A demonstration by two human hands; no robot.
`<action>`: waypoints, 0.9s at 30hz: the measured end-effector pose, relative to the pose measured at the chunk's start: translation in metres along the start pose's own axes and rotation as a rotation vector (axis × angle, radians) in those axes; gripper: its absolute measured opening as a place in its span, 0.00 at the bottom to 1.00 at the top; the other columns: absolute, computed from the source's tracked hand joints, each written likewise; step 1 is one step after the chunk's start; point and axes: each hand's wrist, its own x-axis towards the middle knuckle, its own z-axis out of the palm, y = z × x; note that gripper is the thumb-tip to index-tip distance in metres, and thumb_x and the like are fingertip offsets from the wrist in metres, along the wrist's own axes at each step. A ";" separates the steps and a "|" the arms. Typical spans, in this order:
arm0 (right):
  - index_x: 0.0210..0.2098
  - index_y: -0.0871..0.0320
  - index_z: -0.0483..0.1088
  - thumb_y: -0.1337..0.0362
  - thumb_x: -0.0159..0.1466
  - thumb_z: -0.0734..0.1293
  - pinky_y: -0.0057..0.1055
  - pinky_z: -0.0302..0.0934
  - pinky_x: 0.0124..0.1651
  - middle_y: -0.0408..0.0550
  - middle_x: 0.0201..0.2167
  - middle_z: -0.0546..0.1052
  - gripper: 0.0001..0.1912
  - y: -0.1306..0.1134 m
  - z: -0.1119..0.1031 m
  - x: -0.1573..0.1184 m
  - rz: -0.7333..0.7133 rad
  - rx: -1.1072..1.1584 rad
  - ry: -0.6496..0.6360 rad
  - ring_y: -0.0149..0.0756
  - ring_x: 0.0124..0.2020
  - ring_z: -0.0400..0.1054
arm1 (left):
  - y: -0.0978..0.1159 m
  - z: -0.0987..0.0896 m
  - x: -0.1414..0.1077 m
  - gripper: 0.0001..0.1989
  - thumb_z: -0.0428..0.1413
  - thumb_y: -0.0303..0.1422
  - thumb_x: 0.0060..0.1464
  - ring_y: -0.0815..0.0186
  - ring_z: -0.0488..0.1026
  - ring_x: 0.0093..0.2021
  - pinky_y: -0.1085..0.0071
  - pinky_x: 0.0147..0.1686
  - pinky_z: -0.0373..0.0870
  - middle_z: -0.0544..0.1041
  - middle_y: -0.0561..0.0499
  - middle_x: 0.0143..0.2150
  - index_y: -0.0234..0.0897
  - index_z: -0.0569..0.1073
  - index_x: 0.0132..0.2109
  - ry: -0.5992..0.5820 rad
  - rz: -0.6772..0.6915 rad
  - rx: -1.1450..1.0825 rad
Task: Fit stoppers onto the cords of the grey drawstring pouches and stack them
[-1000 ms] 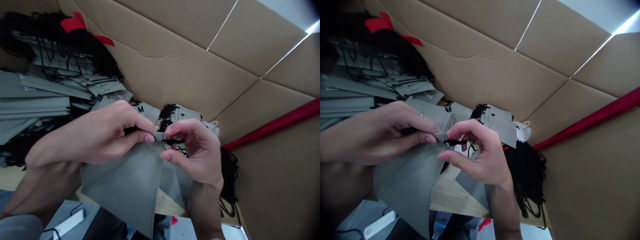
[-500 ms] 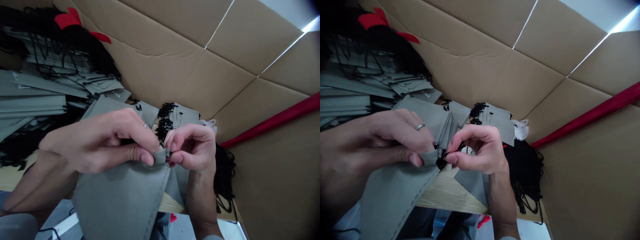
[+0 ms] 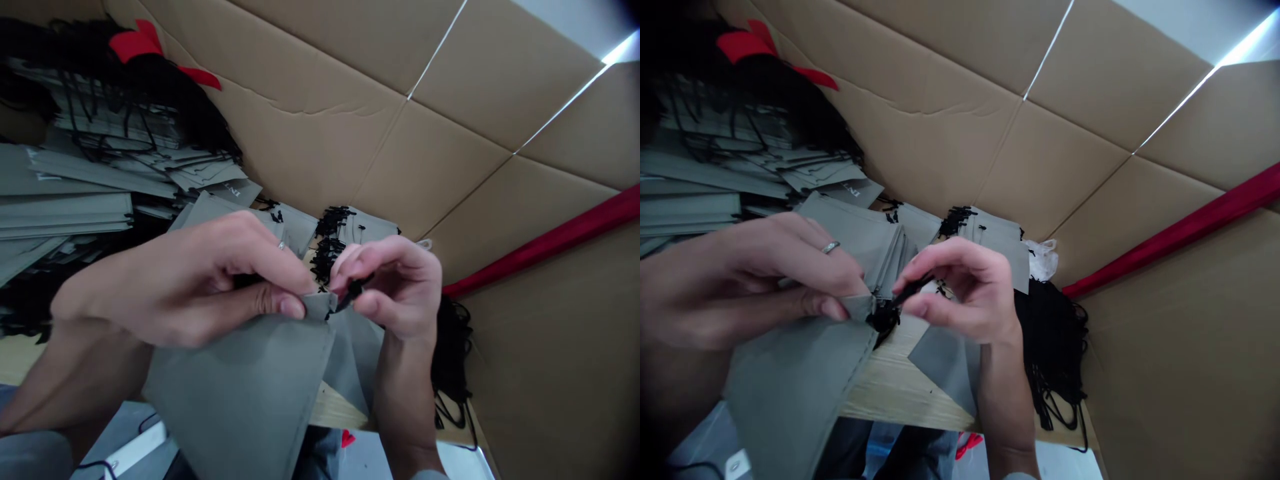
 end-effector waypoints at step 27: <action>0.49 0.45 0.91 0.72 0.71 0.86 0.30 0.81 0.45 0.40 0.43 0.92 0.14 -0.038 -0.008 -0.013 0.233 -0.572 0.150 0.34 0.42 0.86 | -0.014 0.002 0.003 0.22 0.56 0.36 0.81 0.72 0.57 0.21 0.67 0.22 0.54 0.63 0.58 0.22 0.41 0.72 0.33 0.098 -0.105 0.186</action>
